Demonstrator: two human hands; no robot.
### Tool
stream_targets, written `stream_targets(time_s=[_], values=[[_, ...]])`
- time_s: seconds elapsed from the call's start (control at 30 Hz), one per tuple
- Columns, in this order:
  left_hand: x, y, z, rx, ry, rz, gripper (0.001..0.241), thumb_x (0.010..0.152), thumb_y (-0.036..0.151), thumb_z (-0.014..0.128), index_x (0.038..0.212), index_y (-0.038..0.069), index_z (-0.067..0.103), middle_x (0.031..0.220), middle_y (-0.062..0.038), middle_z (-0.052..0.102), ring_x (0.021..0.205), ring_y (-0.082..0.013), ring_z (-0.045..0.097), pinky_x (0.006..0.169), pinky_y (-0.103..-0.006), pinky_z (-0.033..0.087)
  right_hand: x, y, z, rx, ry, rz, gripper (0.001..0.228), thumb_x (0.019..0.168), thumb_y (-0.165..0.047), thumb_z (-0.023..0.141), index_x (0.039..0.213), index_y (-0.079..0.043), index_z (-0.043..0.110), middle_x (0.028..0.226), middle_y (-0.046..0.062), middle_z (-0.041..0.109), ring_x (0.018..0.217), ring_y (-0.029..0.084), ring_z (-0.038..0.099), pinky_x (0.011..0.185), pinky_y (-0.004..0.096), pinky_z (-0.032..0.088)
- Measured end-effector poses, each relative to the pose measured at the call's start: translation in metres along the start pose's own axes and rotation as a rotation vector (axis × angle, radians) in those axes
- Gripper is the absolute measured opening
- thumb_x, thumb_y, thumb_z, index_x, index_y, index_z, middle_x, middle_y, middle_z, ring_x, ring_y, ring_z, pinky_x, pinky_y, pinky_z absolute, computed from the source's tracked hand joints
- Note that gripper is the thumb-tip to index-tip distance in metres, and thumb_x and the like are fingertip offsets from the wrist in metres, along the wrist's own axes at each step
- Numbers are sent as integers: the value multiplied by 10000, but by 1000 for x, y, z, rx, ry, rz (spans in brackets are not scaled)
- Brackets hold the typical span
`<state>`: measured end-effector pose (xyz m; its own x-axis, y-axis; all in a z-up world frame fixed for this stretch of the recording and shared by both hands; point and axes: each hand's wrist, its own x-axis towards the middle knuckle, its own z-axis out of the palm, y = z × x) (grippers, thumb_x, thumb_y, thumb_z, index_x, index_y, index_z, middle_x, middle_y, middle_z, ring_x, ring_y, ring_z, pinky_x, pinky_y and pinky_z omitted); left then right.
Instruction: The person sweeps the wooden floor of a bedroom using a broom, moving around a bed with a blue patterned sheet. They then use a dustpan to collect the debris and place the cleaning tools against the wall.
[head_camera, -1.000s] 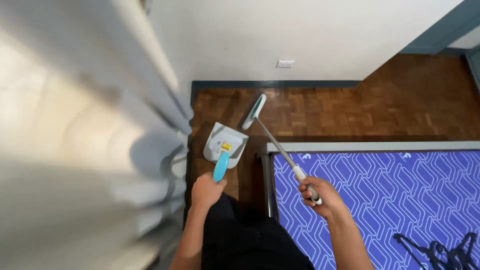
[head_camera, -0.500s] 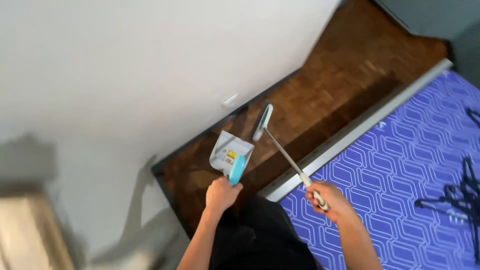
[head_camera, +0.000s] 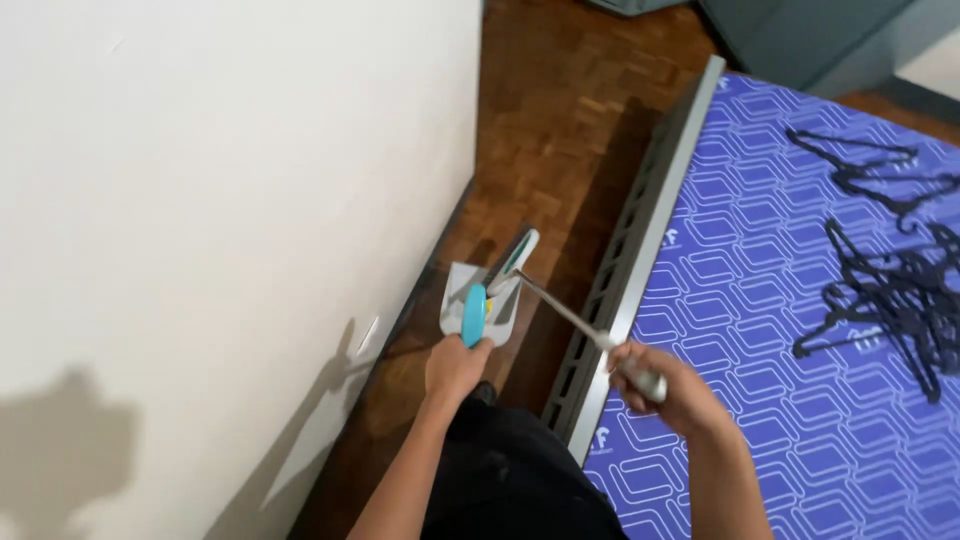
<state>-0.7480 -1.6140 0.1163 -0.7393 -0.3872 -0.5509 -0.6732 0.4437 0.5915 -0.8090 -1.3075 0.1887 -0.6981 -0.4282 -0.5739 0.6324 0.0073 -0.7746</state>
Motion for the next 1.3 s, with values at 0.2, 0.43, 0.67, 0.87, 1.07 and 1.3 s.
stream_targets(time_s=[0.2,0.43,0.67,0.87,1.07,1.3], values=[[94,98,-27,32,-38,127,504,863,483,582,885,6,743,884,-226,748,836,-472,668,790,-506,531,57,-133,17,-235,3,-352,539,989,-422,286,823,-55,644,711,200,728,674,366,758,684,459,601],[218,216,-41,45,-239,93,517,893,396,574,1095,-59,712,1008,-241,735,1038,-421,723,817,-470,581,160,-224,-50,-298,18,-679,821,1052,-703,66,899,-43,530,813,322,795,1011,442,780,1233,410,218],[385,333,-50,107,-315,240,446,891,430,606,982,17,749,872,-172,756,812,-375,685,750,-439,522,223,-369,-83,-327,119,-1051,545,1160,-622,386,1291,-107,505,915,197,737,1067,381,750,1371,540,258],[505,456,-59,220,-397,170,512,930,503,546,981,45,769,698,-90,692,649,-274,645,633,-381,471,294,-455,-115,-76,445,-1086,319,1009,-113,415,1298,4,481,965,243,710,1003,394,772,1082,415,625],[641,556,-30,-230,-322,238,444,825,440,697,793,-1,733,680,-88,668,604,-212,591,570,-324,477,403,-529,-185,19,764,-1169,238,1120,-222,566,1289,-56,538,628,21,512,642,130,667,549,286,601],[720,741,-10,-76,-323,238,418,877,480,664,800,70,694,616,-48,593,497,-186,528,489,-315,413,505,-638,-318,-60,905,-953,63,1014,23,587,1076,28,601,878,91,589,579,162,586,880,349,670]])
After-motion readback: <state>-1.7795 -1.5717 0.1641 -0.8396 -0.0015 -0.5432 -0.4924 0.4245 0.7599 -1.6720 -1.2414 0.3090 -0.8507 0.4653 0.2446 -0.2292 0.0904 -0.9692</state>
